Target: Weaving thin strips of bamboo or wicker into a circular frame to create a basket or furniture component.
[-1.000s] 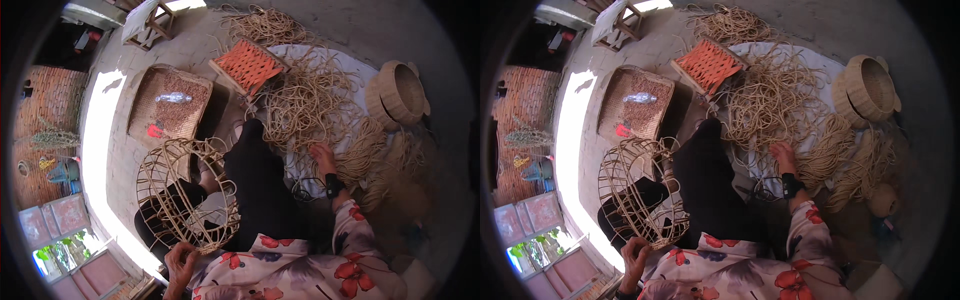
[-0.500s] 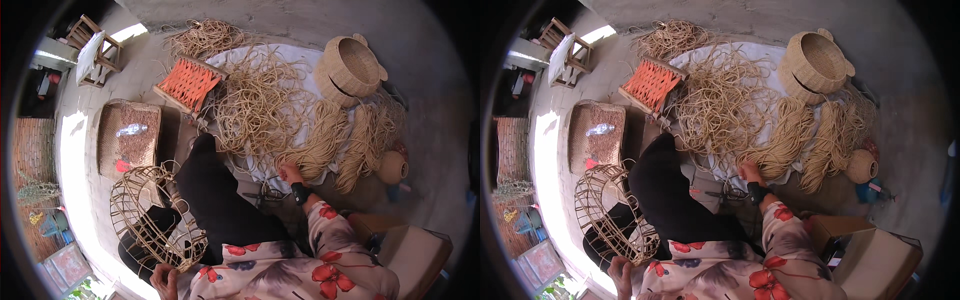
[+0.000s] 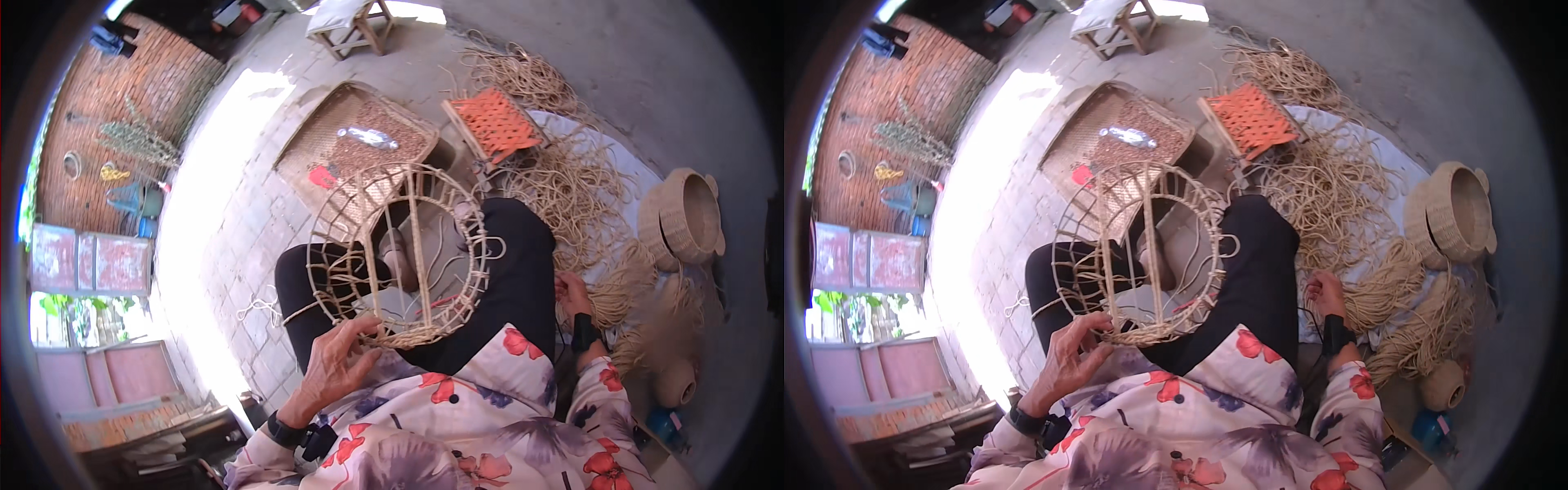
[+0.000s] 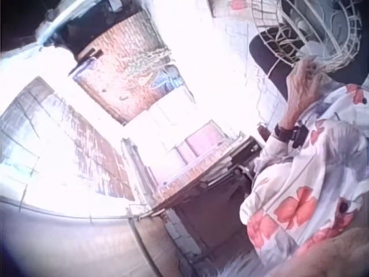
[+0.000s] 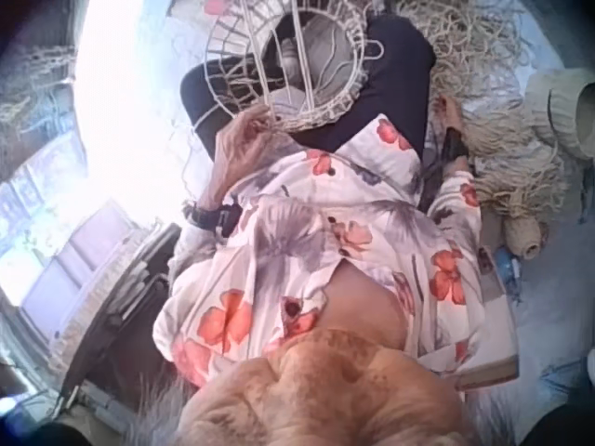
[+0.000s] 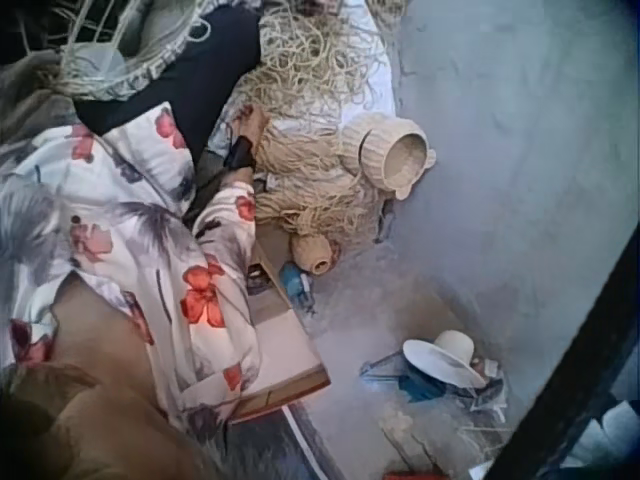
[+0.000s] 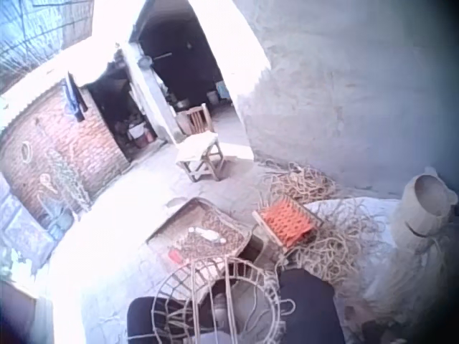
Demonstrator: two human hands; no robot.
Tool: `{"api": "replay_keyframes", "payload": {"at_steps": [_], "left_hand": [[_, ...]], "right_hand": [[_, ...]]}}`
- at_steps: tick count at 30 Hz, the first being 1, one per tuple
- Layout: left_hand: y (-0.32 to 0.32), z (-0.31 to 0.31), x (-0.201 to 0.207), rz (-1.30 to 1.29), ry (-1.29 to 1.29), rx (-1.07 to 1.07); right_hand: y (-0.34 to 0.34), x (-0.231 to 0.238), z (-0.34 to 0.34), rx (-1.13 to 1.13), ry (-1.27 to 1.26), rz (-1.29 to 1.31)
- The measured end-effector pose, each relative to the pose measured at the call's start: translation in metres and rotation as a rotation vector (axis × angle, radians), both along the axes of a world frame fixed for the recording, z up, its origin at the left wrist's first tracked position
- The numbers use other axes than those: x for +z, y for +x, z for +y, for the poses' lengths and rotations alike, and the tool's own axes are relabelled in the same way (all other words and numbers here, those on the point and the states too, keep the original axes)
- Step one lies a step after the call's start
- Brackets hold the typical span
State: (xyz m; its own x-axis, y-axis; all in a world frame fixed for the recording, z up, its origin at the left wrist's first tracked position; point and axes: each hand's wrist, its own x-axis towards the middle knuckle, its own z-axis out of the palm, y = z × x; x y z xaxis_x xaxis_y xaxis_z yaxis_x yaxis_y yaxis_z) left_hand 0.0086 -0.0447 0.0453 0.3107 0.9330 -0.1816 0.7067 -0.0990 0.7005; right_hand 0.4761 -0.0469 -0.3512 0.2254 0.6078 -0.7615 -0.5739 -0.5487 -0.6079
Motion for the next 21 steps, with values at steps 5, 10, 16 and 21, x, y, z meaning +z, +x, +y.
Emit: {"api": "replay_keyframes", "payload": {"at_steps": [5,10,16,21], "left_hand": [[-0.094,-0.047,-0.023,-0.048,0.289,0.427],[-0.201,-0.129,-0.145,-0.003,-0.139,0.843],[-0.201,-0.230,-0.294,-0.058,-0.511,0.682],[-0.192,-0.231,-0.349,-0.338,-0.783,0.844]], "right_hand": [[-0.003,0.097,0.080,0.231,0.473,-0.324],[-0.045,0.197,0.124,0.393,0.638,-0.730],[-0.101,0.270,0.134,0.620,0.430,-0.629],[-0.125,0.288,0.125,0.504,0.331,-0.570]]}}
